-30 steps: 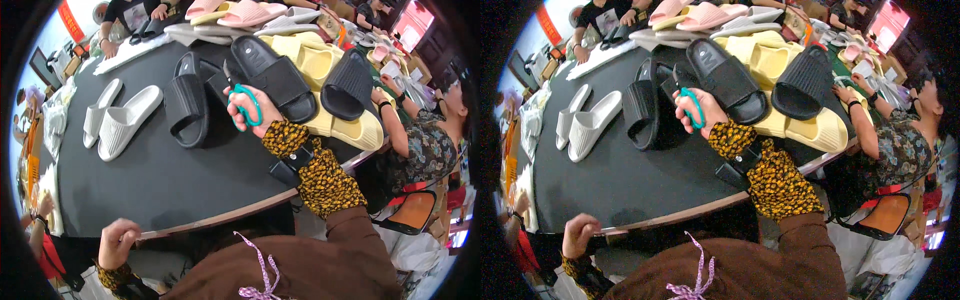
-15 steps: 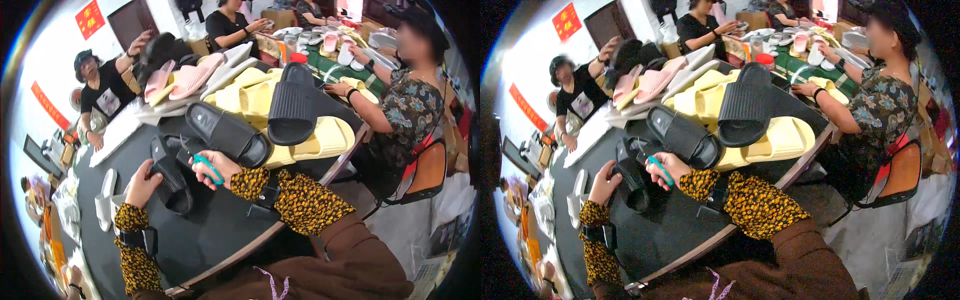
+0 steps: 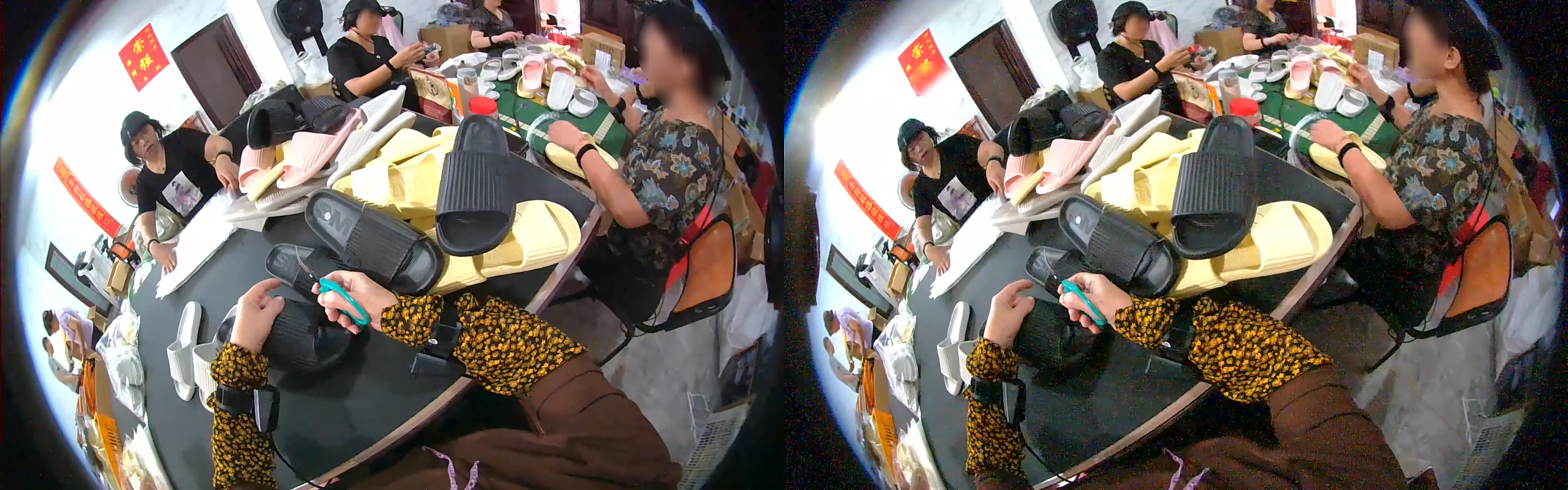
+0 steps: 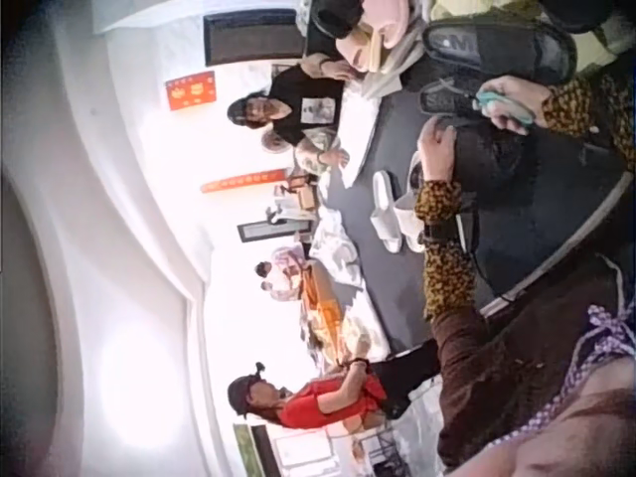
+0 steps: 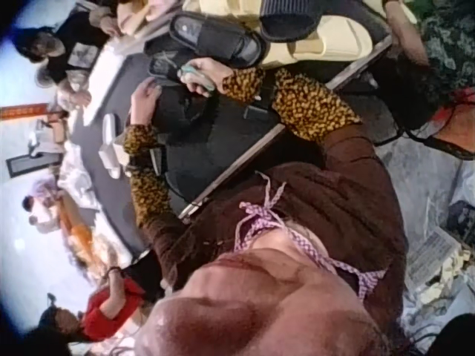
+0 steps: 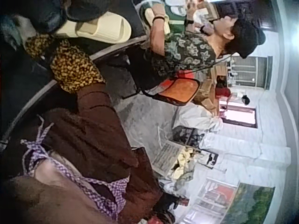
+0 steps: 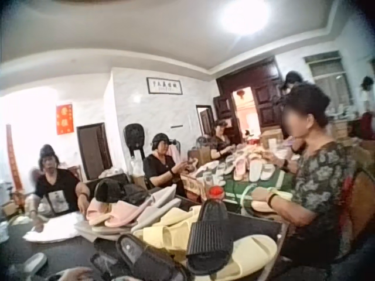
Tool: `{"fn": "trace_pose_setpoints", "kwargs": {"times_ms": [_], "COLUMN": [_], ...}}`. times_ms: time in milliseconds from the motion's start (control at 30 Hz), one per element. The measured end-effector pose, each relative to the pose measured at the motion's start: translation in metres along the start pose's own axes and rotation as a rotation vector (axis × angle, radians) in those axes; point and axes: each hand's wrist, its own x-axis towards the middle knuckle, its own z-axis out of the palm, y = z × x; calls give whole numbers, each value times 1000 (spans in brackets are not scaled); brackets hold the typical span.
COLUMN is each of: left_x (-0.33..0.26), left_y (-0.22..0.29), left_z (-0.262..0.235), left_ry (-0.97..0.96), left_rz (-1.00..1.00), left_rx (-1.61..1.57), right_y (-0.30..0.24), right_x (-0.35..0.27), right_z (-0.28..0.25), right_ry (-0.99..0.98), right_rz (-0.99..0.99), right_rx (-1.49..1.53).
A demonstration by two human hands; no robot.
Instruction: Using snips to trim excess material or threads from mass-produced plastic sandals/slides.
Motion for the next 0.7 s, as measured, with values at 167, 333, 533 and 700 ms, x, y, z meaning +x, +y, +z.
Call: {"fn": "trace_pose_setpoints", "kwargs": {"times_ms": [167,333,533,700], "left_x": [17,34,40,43], "left_y": [-2,3,11,-7], "left_z": [6,3,23,16], "left_ry": [-157,-318,-462,-370], "left_rz": [-97,121,24,-72], "left_rx": [-201,246,8,182], "right_y": [-2,-4,-2,-5], "right_x": [-3,-5,-2,0], "right_z": [0,2,-1,4], "right_ry": [-1,3,-9,-3], "right_rz": [12,-15,-68,-59], "right_rx": [-19,-14,10,-9]}}
